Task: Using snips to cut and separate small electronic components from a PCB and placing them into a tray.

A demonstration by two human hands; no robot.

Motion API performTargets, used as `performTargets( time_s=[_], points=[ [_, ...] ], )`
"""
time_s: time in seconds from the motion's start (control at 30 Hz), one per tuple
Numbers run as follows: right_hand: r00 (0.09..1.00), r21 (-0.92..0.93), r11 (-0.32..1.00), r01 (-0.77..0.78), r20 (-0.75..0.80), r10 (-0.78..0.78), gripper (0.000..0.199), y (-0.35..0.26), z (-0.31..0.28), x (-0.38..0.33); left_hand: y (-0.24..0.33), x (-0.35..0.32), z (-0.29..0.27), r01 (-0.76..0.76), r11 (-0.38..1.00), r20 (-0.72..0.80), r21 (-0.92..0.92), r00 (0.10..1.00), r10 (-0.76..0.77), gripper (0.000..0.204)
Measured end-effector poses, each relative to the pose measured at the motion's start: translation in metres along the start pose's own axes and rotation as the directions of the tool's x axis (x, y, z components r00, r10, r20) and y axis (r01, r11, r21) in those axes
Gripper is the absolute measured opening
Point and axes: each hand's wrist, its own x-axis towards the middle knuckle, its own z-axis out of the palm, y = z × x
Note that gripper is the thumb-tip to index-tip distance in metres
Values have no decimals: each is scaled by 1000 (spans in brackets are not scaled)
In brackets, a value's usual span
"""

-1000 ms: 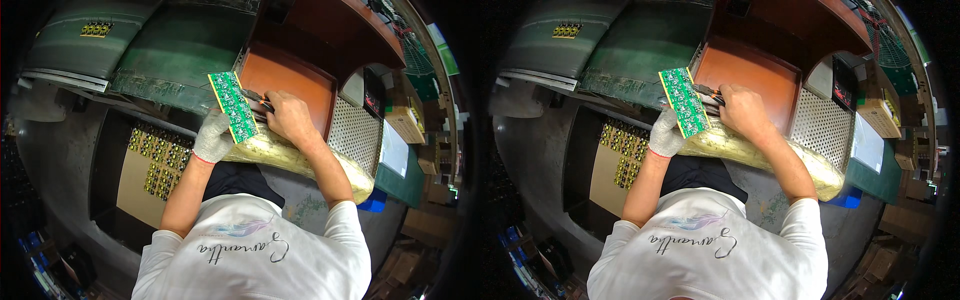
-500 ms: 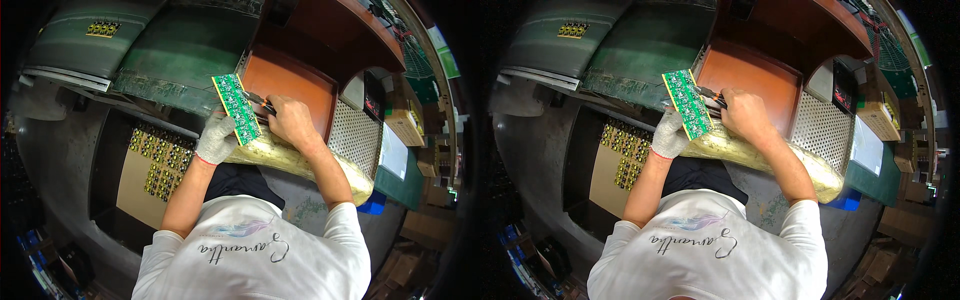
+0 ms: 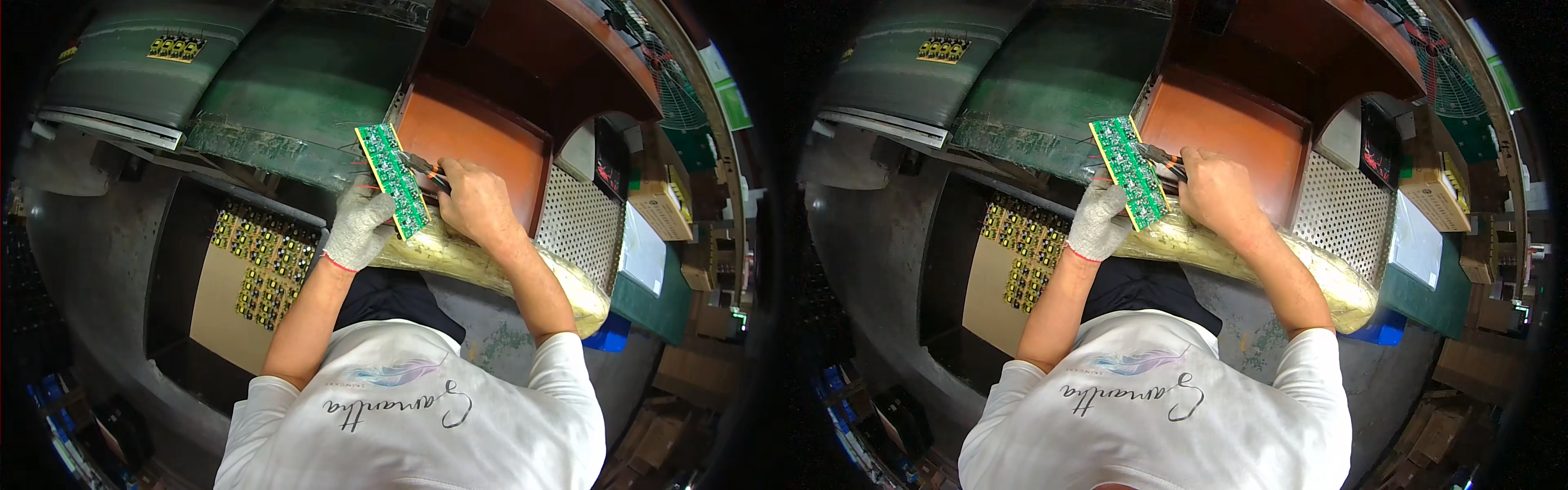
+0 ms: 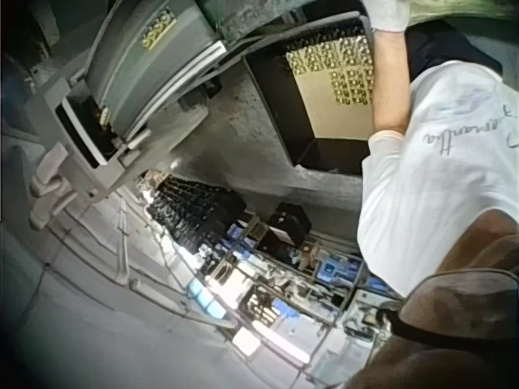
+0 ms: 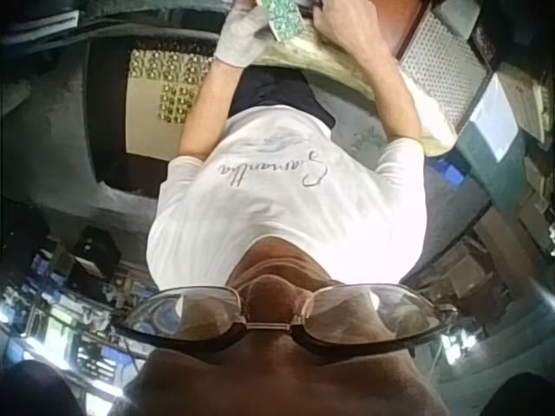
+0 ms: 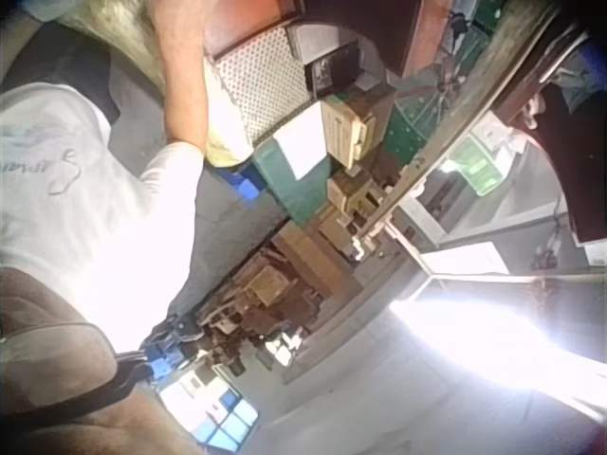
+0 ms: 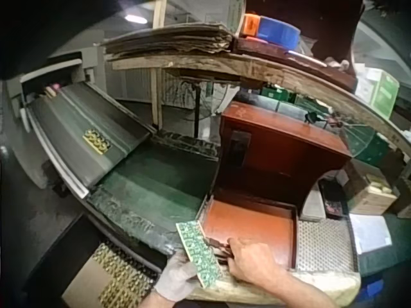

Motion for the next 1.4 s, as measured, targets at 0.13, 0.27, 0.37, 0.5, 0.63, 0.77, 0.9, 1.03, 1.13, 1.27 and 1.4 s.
performTargets(
  time_s=[0.13, 0.27, 0.37, 0.5, 0.63, 0.77, 0.9, 1.03, 1.13, 1.27, 1.4],
  points=[
    [1000, -16, 1000, 22, 1, -22, 29, 6, 7, 2, -3, 1, -8, 0, 1000, 10, -3, 1000, 0, 60],
    [994, 7, 998, 66, -85, -65, 27, 8, 7, 5, -4, 1, -13, 6, 1000, 17, -30, 1000, -5, 60],
    [983, 9, 995, 104, -152, -101, 28, 11, 11, 6, 1, 2, -4, 12, 999, 47, -37, 999, -11, 60],
    [974, -11, 989, 149, -174, -149, 28, 16, 13, 10, 4, 2, -1, 15, 999, 79, -34, 997, -12, 60],
    [983, 3, 989, 145, -113, -144, 27, 22, 12, 13, -3, 2, -15, 26, 999, 40, -42, 999, -24, 59],
    [984, 32, 992, 126, -128, -121, 27, 22, 13, 23, -4, 2, -23, 51, 998, 62, -49, 997, -48, 59],
    [977, -6, 994, 107, -186, -106, 25, 18, 13, 31, -2, 0, -20, 75, 995, 71, -70, 995, -70, 59],
    [977, -48, 992, 115, -177, -122, 23, 17, 11, 31, -3, 1, -20, 76, 995, 57, -71, 996, -72, 58],
    [976, -72, 992, 106, -181, -118, 23, 17, 10, 30, -2, 2, -22, 94, 992, 62, -80, 994, -89, 59],
    [986, -60, 994, 92, -133, -100, 21, 16, 9, 32, -1, 0, -20, 88, 993, 59, -75, 995, -83, 58],
    [987, -33, 995, 93, -128, -96, 17, 16, 11, 34, -5, 2, -20, 63, 996, 43, -70, 997, -60, 53]
  ],
)
